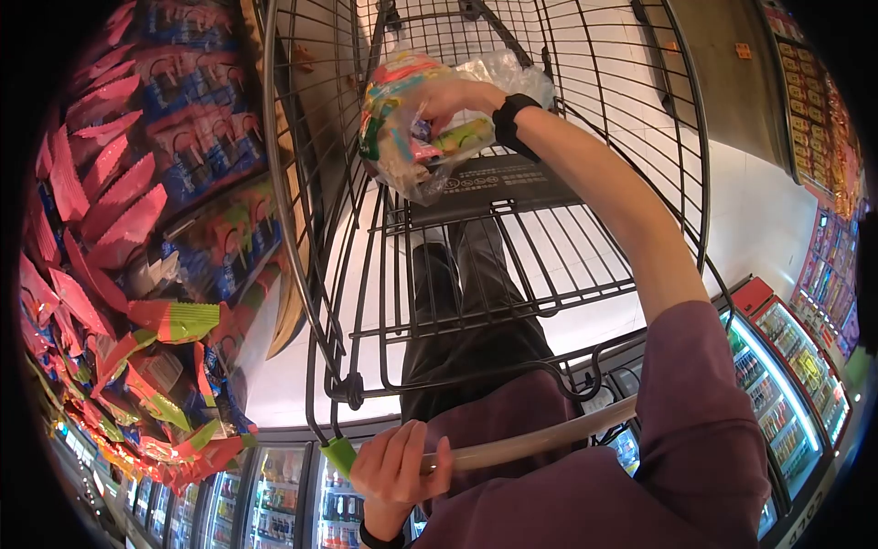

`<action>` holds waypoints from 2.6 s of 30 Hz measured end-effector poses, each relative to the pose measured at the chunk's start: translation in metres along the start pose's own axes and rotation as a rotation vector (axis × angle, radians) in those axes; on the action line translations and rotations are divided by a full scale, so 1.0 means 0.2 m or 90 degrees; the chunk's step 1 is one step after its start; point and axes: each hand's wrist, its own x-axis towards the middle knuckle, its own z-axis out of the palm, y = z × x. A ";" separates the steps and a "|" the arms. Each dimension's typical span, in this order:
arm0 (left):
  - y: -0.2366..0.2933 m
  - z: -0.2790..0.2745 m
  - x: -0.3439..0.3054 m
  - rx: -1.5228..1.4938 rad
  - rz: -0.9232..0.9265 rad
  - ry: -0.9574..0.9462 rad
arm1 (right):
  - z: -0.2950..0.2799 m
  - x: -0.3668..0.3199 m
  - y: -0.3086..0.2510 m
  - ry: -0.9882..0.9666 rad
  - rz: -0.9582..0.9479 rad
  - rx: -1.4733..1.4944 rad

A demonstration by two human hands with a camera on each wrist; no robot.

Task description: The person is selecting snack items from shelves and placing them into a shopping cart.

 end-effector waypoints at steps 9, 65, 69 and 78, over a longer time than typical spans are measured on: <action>-0.01 0.00 -0.01 0.013 0.009 0.009 | 0.06 0.18 0.18 0.344 -0.148 -0.222; -0.02 0.01 0.00 0.029 0.016 0.036 | -0.47 -0.53 -0.02 -0.075 0.262 -0.157; -0.02 0.01 0.00 0.029 0.020 0.034 | -0.48 -0.47 0.11 -0.038 0.380 -0.190; -0.02 0.01 -0.01 0.037 0.003 0.034 | -0.18 -0.13 0.56 0.283 0.442 0.081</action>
